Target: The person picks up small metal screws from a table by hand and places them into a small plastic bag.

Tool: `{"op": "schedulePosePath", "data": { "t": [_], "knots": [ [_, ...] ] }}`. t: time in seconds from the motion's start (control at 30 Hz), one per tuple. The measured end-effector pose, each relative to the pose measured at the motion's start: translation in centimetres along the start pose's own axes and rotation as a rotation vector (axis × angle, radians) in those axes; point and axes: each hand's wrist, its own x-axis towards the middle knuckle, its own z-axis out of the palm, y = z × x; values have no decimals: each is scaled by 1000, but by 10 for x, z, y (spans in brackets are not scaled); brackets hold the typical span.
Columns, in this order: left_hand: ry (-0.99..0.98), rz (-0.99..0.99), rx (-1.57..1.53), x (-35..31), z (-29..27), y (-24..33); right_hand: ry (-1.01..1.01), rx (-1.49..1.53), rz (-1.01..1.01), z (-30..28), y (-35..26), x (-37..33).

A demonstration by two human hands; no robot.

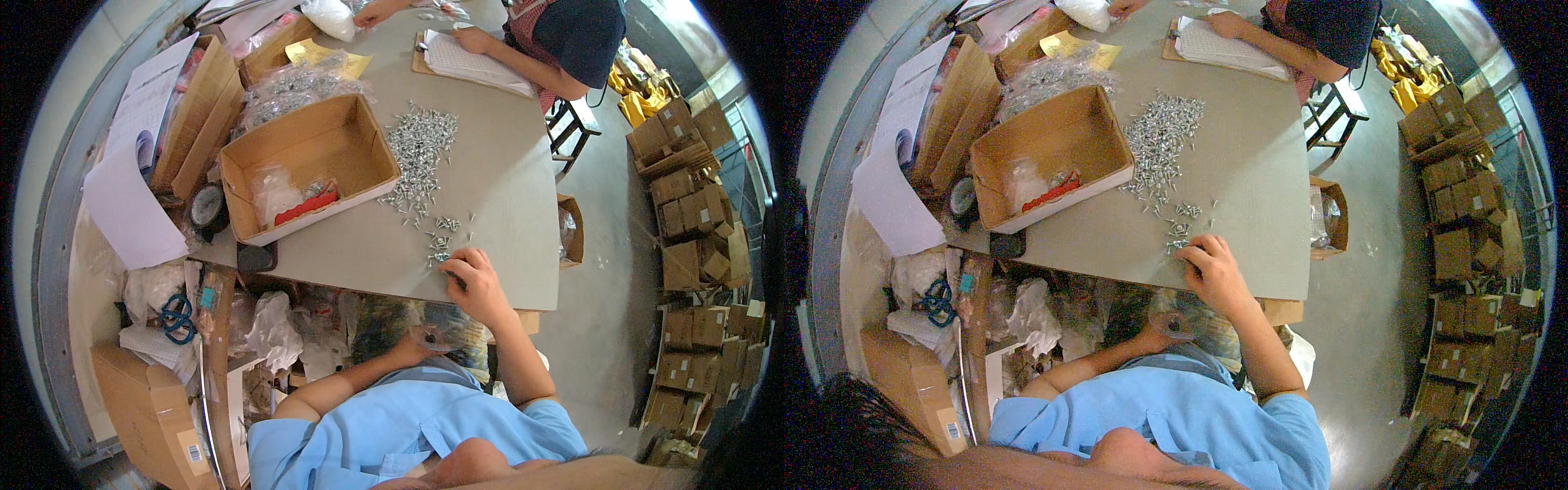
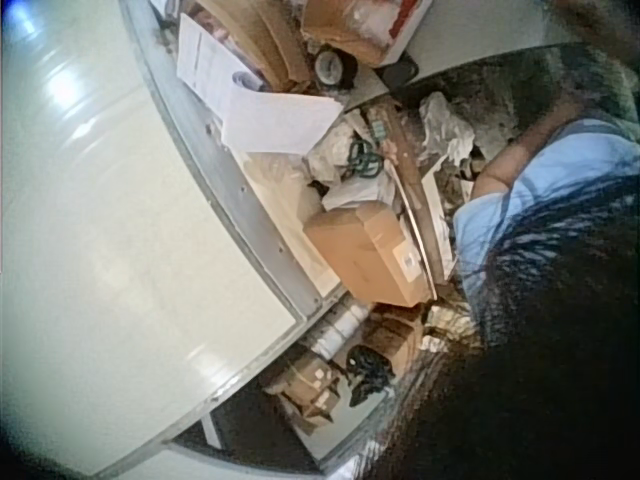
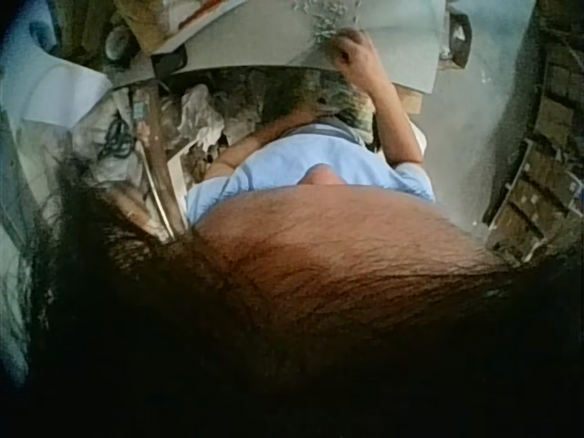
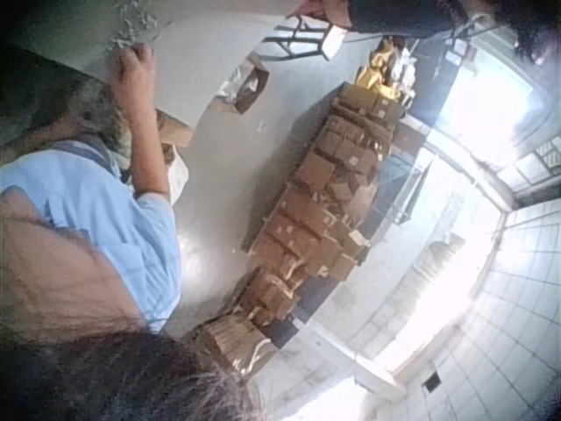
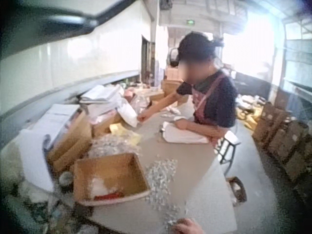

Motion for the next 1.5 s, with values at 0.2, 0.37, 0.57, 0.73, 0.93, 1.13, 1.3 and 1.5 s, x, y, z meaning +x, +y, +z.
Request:
{"op": "schedulePosePath", "data": {
  "t": [0.2,0.37,0.57,0.73,0.93,1.13,1.3,1.5],
  "knots": [
    [83,-2,-109,-2,8,-2,53,16,80,-2,6,-12],
    [58,12,-105,4,13,-19,125,-21,137,-1,5,-20],
    [68,89,-135,3,10,-18,136,-28,195,2,3,-18],
    [83,101,-81,2,10,-19,128,-39,183,0,1,-15],
    [-27,-30,-47,1,4,-17,200,-61,201,0,4,-16],
    [31,81,-63,3,9,-24,7,-29,170,-7,-7,-28],
    [89,80,-45,0,8,-12,-255,258,317,-19,-20,-19],
    [41,42,-125,3,10,-23,91,-24,212,9,-6,7]
  ]
}}
